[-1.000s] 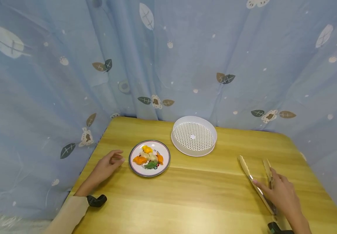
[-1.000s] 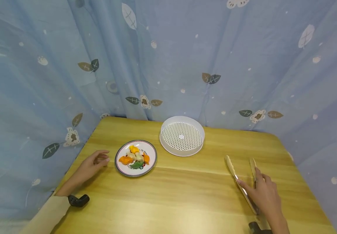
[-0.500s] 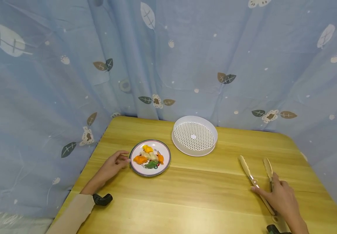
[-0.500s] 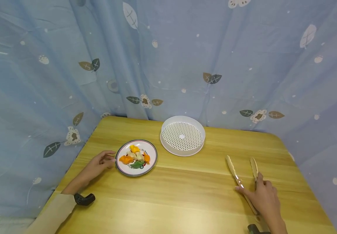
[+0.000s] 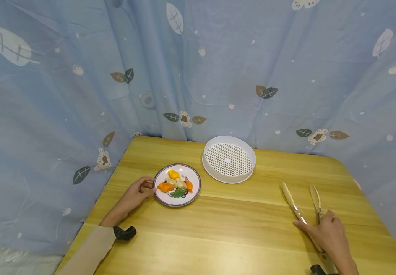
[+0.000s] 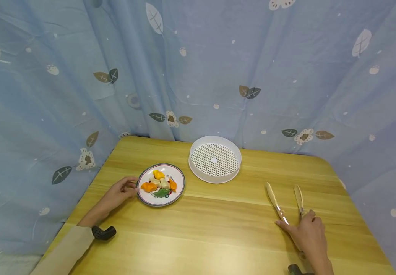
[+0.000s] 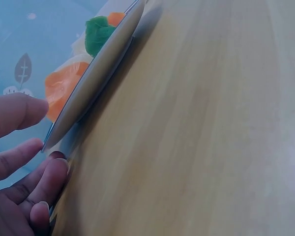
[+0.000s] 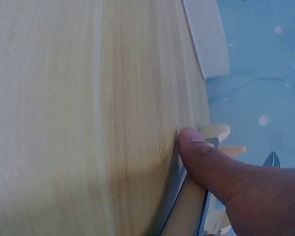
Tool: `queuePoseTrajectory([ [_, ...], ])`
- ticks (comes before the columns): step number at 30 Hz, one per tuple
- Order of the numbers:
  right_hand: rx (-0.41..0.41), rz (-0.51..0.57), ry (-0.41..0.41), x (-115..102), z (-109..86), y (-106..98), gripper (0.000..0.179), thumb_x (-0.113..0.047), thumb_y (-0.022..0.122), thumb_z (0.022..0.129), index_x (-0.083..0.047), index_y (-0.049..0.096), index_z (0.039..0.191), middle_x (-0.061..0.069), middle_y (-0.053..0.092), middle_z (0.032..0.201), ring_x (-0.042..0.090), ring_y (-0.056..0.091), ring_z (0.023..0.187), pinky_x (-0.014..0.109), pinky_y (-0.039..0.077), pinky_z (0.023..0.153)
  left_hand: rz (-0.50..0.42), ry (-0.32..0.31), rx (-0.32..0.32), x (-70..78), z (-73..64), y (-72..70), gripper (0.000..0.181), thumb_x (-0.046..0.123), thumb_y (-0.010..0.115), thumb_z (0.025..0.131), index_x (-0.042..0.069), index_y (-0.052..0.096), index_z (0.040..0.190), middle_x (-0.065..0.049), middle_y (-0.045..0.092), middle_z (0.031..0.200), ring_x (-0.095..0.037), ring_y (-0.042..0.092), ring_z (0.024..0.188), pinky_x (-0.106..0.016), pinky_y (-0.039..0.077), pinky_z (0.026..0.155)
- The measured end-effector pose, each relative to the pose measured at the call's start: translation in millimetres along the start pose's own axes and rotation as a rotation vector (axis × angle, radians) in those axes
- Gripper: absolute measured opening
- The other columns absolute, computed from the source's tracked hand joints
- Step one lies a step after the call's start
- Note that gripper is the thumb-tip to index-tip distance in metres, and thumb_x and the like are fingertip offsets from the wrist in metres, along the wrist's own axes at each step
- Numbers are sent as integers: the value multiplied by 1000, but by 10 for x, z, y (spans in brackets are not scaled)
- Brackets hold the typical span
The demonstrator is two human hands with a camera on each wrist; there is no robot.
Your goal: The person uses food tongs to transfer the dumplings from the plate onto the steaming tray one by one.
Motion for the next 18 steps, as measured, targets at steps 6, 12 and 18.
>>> queuePoseTrajectory([
  [6, -56, -27, -1, -2, -5, 40, 109, -78, 63, 85, 26, 52, 115, 33, 50, 93, 39, 51, 83, 46, 44, 63, 16, 2, 0, -5, 7, 24, 52, 28, 76, 96, 12, 56, 141, -15, 59, 124, -24, 51, 90, -31, 44, 73],
  [12, -85, 20, 3, 7, -9, 31, 112, -73, 62, 89, 30, 43, 129, 44, 51, 104, 51, 55, 94, 57, 48, 73, 16, 1, -5, 2, 15, 35, 53, 27, 78, 95, 13, 56, 141, -15, 58, 125, -25, 50, 88, -30, 44, 72],
  [18, -81, 152, 3, -19, 15, -22, 82, -63, 64, 94, 15, 46, 109, 23, 55, 85, 35, 57, 75, 45, 47, 65, 24, -2, -6, -8, 30, 40, 57, 32, 78, 94, 14, 55, 143, -16, 58, 128, -24, 49, 87, -31, 42, 70],
])
Point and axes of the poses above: each hand's wrist, its own z-axis towards the middle knuckle, its own y-axis out of the palm, x = y × z, the point moved 9 cm from there along z, towards the middle knuckle
